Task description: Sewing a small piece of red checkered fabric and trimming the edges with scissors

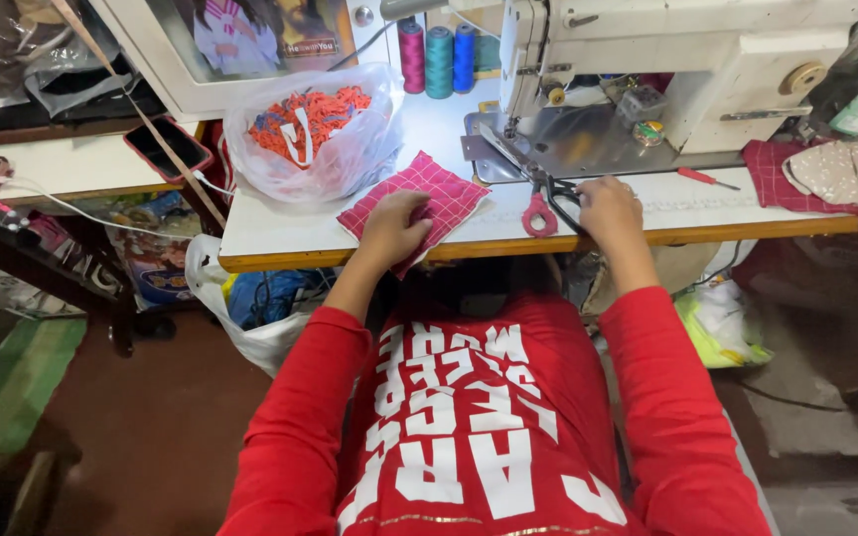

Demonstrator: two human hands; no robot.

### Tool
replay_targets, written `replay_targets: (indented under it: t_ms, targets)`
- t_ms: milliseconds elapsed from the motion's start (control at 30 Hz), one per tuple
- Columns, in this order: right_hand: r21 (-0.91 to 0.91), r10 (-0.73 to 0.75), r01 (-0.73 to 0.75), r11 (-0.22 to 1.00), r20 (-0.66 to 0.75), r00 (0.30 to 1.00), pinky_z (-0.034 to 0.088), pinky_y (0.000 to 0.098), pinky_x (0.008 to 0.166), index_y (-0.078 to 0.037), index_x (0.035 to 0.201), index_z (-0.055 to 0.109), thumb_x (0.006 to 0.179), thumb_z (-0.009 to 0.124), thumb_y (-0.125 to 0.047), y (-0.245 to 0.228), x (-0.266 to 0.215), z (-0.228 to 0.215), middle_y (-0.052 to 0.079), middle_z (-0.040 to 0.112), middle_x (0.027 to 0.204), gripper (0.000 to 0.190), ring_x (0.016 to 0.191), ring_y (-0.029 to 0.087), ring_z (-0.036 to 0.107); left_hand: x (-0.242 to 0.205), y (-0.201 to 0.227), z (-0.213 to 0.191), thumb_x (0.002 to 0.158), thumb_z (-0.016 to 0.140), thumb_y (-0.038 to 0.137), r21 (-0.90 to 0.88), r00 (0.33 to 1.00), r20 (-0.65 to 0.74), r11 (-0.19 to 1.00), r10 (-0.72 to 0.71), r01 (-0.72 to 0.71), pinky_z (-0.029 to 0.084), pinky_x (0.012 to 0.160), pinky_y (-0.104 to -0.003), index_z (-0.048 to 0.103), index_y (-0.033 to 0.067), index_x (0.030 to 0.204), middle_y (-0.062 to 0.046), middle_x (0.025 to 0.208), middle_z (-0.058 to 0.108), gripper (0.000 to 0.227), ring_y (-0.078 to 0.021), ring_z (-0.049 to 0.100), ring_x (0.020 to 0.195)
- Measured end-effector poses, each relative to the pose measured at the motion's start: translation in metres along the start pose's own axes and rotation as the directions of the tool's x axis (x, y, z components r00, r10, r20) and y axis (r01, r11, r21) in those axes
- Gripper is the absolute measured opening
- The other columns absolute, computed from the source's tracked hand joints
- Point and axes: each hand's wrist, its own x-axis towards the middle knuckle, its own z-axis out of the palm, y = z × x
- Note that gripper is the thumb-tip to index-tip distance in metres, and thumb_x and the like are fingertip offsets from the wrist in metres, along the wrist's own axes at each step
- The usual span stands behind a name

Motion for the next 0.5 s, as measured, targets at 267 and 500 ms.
replay_targets:
  t_ms: [267, 500]
  targets:
    - [-0.124, 0.124, -0.124, 0.984, -0.010, 0.992, 0.053, 0.0590, 0.086, -0.021, 0.121, 0.077, 0.094, 0.069, -0.028, 0.012, -0.012, -0.020, 0.017, 0.067, 0.110, 0.029, 0.106, 0.047, 0.066, -0.006, 0.033, -0.031, 0.078, 0.074, 0.054, 0.080, 0.978, 0.204, 0.996, -0.046, 0.030, 0.045, 0.105, -0.044, 0.072, 0.0396, 0.114, 0.015, 0.134, 0.063, 0.039, -0.0229, 0.054, 0.130]
    - [-0.016, 0.068, -0.074, 0.997, -0.227, 0.971, 0.046, 0.0575, 0.092, -0.011, 0.113, 0.076, 0.100, 0.067, -0.023, 0.001, -0.014, -0.015, 0.019, 0.067, 0.101, 0.020, 0.104, 0.045, 0.064, -0.004, 0.037, -0.014, 0.085, 0.068, 0.046, 0.228, 0.988, 0.143, 0.973, -0.066, 0.032, 0.048, 0.098, -0.045, 0.073, 0.0407, 0.098, 0.016, 0.118, 0.064, 0.015, -0.0232, 0.058, 0.118]
